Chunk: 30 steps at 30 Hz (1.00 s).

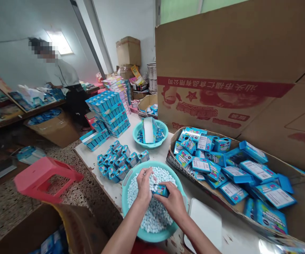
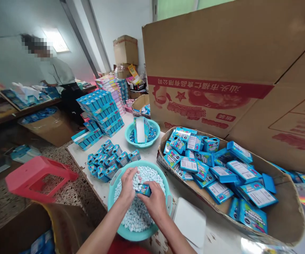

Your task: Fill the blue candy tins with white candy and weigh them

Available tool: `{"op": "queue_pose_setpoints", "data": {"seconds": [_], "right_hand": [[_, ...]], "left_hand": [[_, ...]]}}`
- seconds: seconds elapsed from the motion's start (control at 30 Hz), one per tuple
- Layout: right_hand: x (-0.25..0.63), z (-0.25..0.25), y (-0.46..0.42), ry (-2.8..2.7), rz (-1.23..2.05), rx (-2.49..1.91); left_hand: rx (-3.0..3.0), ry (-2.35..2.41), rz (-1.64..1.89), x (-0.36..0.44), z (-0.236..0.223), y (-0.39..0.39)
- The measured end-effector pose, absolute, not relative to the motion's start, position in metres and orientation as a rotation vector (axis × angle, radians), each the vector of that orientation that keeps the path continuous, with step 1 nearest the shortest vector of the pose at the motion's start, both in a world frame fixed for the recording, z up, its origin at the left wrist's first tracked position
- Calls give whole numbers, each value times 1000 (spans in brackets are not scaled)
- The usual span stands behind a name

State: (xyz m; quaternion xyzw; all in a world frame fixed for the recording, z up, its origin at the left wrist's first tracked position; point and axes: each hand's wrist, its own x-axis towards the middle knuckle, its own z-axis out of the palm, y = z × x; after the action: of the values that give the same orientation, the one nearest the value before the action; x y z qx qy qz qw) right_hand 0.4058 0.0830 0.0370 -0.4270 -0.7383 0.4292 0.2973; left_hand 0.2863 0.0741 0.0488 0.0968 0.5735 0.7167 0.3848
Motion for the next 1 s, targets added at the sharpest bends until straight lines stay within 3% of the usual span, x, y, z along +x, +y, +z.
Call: {"op": "queue_pose_setpoints", "data": {"seconds": [1.0], "right_hand": [[413, 27, 93, -1716, 1459, -1202]], "left_hand": [[265, 1385, 1824, 302, 62, 77]]}}
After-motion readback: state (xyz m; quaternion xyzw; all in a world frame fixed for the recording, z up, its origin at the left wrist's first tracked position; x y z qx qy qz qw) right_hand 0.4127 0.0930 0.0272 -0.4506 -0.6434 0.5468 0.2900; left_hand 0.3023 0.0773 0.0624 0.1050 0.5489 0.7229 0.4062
